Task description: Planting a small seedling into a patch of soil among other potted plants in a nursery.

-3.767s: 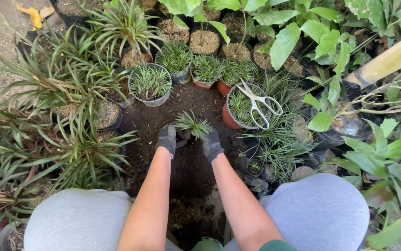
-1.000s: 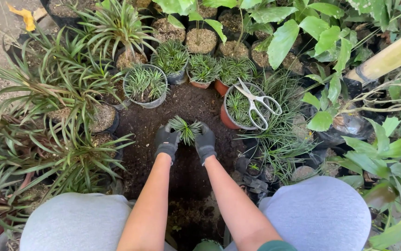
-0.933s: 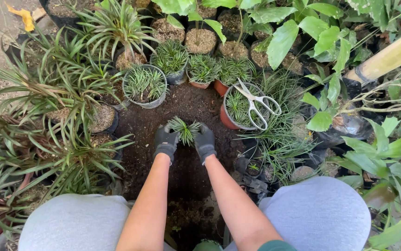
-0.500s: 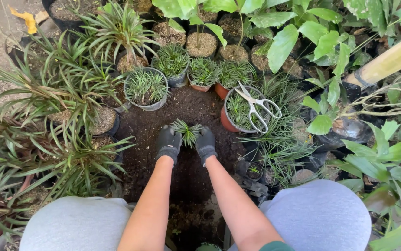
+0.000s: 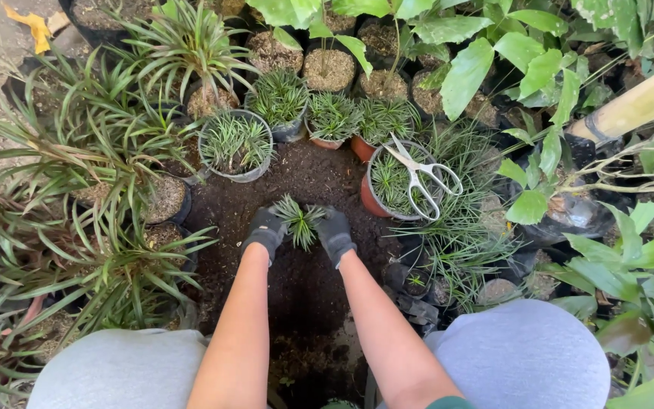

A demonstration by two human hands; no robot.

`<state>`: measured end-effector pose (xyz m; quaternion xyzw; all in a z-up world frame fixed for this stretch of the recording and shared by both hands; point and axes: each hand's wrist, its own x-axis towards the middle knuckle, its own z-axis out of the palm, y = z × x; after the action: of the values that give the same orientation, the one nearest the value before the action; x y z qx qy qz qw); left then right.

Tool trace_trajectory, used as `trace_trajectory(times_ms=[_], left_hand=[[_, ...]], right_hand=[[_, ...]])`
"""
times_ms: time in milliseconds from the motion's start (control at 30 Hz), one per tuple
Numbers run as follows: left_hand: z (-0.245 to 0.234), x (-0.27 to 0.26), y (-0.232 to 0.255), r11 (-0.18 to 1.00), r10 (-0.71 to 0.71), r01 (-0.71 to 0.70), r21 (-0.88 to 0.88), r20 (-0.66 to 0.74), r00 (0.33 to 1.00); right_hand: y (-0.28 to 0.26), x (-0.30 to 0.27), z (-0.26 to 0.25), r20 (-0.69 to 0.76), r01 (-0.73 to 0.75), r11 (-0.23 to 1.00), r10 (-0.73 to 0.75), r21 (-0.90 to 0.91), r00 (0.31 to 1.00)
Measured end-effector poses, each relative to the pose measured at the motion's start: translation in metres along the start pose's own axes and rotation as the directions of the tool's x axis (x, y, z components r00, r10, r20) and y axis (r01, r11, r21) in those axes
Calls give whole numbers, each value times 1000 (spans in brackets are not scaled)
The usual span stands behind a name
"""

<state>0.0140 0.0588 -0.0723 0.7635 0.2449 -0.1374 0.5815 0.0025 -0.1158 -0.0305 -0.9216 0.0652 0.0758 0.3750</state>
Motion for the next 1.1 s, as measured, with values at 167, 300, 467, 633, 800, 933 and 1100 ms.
trace_trajectory(times_ms=[167, 300, 467, 633, 800, 933, 1100], left_hand=[[-6, -30, 38, 658, 91, -239, 714, 241, 966], [-1, -29, 35, 775, 36, -116, 622, 140, 989], [-3, -26, 30, 649, 57, -190, 737, 202, 978], [0, -6, -2, 899, 16, -78, 431, 144, 989], [-14, -58, 59, 966, -7, -46, 253, 205, 979], [0, 1, -9, 877, 11, -115, 467, 220, 976], [2, 2, -10, 913, 0, -56, 403, 138, 990]], right_hand=[[5, 3, 5, 126, -187, 824, 141, 535, 982], [27, 18, 27, 108, -199, 809, 167, 553, 980], [-2, -8, -11, 23, 113, 953, -124, 282, 992], [12, -16, -5, 99, 16, 696, -125, 718, 987], [46, 10, 32, 43, 27, 768, -71, 640, 997], [52, 16, 43, 53, -35, 826, 6, 563, 999], [37, 10, 36, 98, -92, 780, 40, 619, 994]])
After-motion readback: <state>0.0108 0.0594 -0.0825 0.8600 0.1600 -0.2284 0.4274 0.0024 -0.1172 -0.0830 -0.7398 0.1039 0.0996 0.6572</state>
